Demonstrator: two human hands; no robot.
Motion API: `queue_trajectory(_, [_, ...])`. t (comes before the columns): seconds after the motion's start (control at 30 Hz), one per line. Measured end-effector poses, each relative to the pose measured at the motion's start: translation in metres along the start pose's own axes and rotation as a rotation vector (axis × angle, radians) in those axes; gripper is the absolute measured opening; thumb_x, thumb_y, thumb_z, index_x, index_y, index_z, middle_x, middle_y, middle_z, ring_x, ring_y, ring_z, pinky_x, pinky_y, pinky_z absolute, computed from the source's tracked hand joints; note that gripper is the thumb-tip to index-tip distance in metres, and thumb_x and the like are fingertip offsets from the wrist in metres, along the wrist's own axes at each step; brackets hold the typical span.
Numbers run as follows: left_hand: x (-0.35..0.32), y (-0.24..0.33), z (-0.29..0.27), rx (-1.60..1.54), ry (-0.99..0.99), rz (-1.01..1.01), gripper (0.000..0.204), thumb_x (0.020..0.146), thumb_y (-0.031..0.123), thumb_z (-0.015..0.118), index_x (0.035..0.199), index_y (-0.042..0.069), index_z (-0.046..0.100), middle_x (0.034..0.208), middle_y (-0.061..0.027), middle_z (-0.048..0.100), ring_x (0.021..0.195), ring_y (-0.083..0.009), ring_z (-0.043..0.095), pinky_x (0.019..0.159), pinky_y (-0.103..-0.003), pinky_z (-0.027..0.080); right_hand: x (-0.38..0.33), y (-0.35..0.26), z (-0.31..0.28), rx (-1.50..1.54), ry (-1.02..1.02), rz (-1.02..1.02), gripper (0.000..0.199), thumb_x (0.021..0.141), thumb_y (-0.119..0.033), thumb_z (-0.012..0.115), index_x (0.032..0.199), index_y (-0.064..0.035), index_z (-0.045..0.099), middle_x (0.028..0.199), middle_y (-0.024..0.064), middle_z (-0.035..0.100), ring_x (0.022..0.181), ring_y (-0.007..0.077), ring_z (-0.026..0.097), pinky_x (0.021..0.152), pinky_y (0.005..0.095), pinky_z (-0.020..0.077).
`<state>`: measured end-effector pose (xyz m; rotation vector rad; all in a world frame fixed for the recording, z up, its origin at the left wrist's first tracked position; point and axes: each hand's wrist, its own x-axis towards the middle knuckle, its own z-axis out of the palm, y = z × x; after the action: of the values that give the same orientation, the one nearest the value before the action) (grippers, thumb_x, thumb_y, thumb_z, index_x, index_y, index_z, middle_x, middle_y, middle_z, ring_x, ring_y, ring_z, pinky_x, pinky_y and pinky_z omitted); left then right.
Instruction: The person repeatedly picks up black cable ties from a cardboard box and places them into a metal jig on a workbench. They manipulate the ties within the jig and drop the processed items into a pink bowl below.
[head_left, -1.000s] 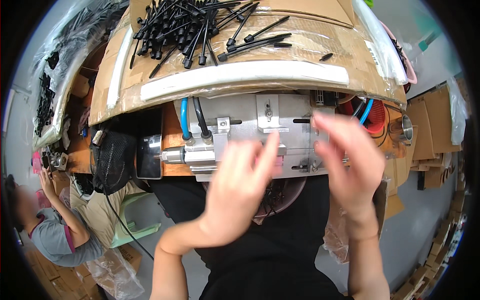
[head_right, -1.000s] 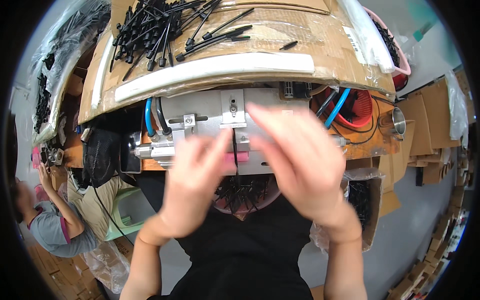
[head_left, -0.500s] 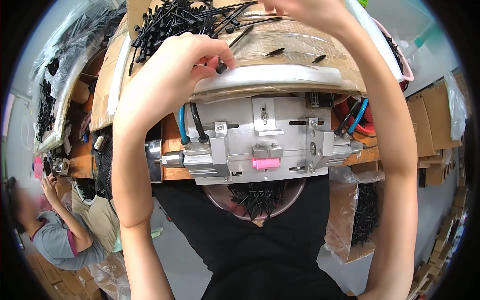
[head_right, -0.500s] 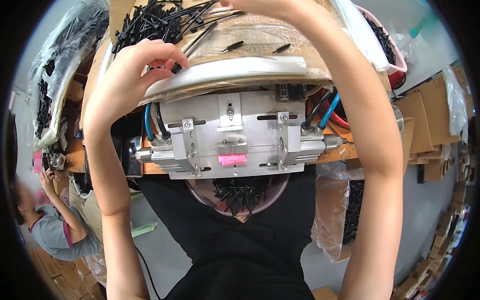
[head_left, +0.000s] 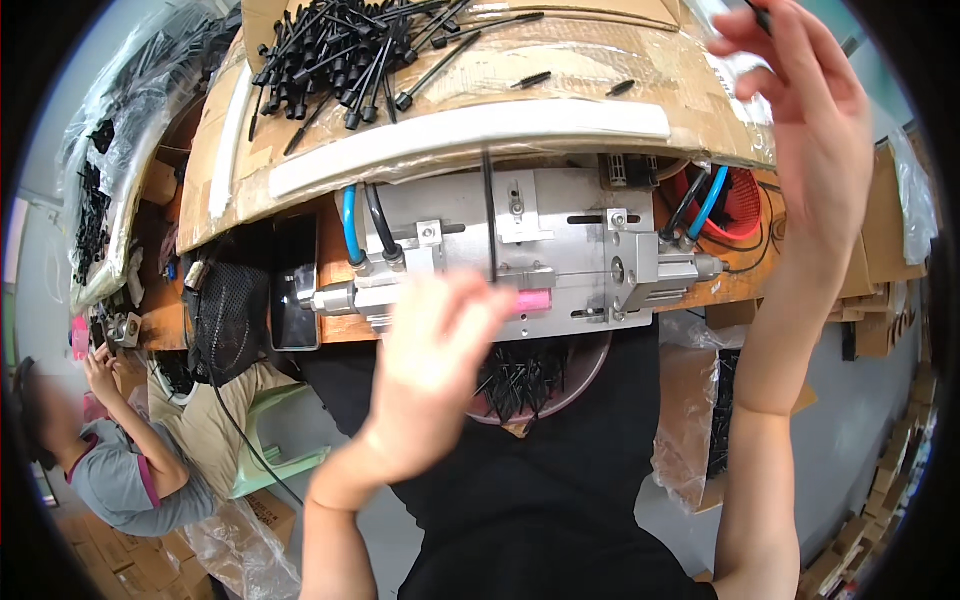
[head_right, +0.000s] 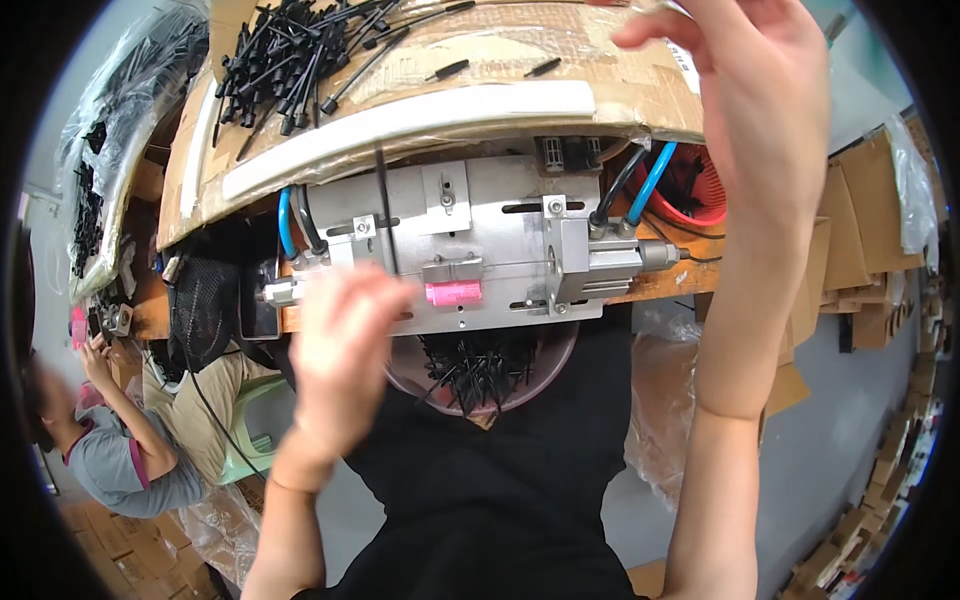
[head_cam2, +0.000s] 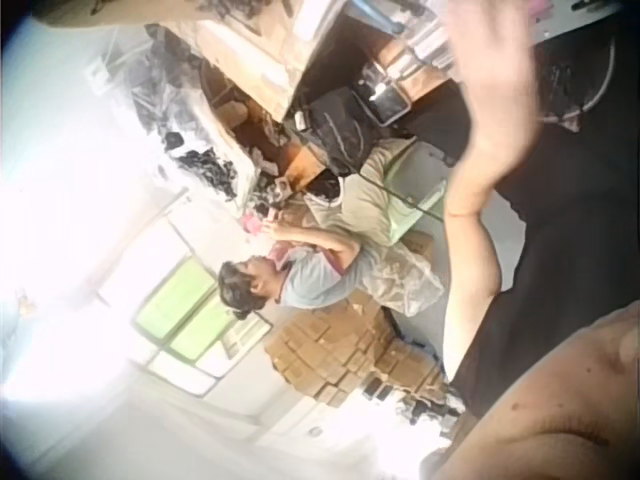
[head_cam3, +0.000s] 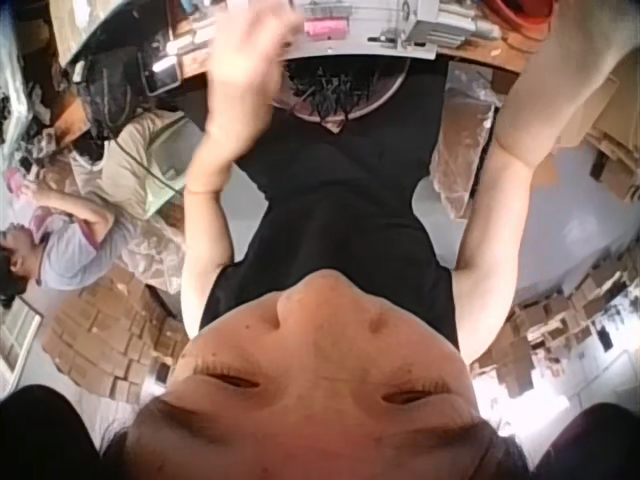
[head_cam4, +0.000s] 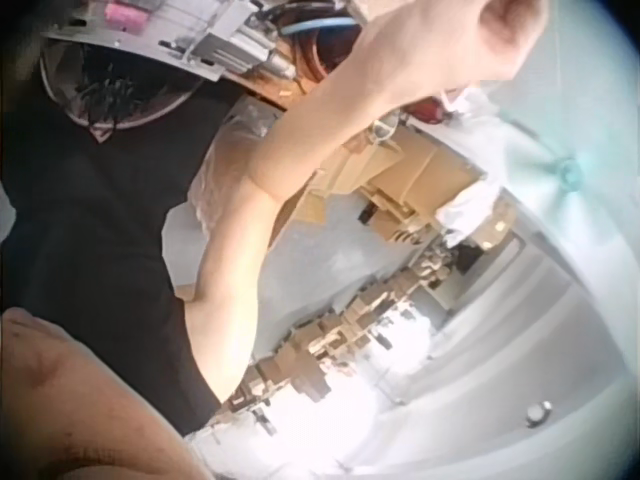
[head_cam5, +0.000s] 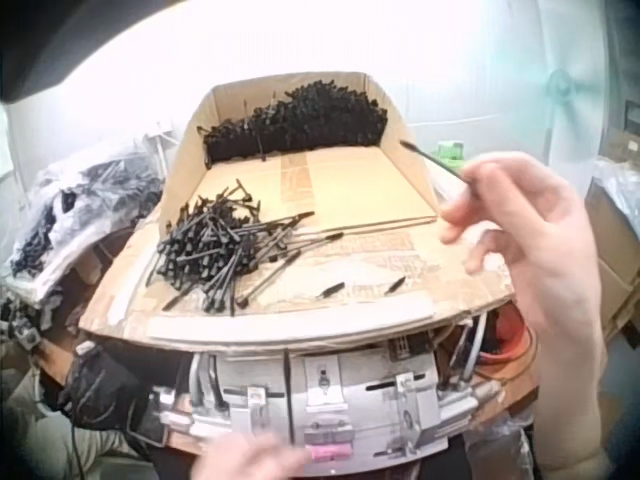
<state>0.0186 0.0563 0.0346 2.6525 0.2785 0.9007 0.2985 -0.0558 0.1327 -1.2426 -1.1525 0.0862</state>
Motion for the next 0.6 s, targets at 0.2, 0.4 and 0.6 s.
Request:
queue_trajectory(0.2, [-0.053, 0.03, 0.053, 0.09, -0.178, -0.125, 0.068, 0.071, -0.006, 0.059, 0.137, -0.009, 0.045, 0.096, -0.0112, 0.052, 0.087, -0.0248, 0.052, 0.081, -0.035, 0.046, -0.046, -0.003, -0.008, 0.054, 0.031, 0.088, 0.038, 0.102, -0.02, 0.052, 0.13, 0.0048, 0.053, 0.113, 0.0168, 0.065, 0.099, 0.0203, 0.063, 0.068, 0.0221, 0.0491])
queue_trajectory(0.4, [-0.042, 0.027, 0.049, 0.082, -0.26, -0.102, 0.071, 0.071, -0.007, 0.058, 0.14, -0.009, 0.04, 0.099, -0.0121, 0.051, 0.089, -0.0257, 0.051, 0.085, -0.034, 0.047, -0.081, -0.019, 0.013, -0.035, 0.064, 0.015, 0.026, 0.098, -0.012, 0.055, 0.119, 0.0037, 0.055, 0.107, 0.0194, 0.065, 0.091, 0.0208, 0.063, 0.066, 0.0235, 0.0493])
queue_trajectory(0.6, [-0.01, 0.01, 0.015, -0.031, -0.189, -0.166, 0.069, 0.076, -0.007, 0.067, 0.141, 0.0, 0.045, 0.111, -0.0158, 0.055, 0.104, -0.0314, 0.052, 0.092, -0.039, 0.044, -0.172, -0.005, 0.077, -0.318, -0.199, 0.079, 0.037, 0.072, 0.009, 0.077, 0.106, 0.0028, 0.065, 0.086, 0.0135, 0.069, 0.072, 0.0216, 0.065, 0.064, 0.0297, 0.0539])
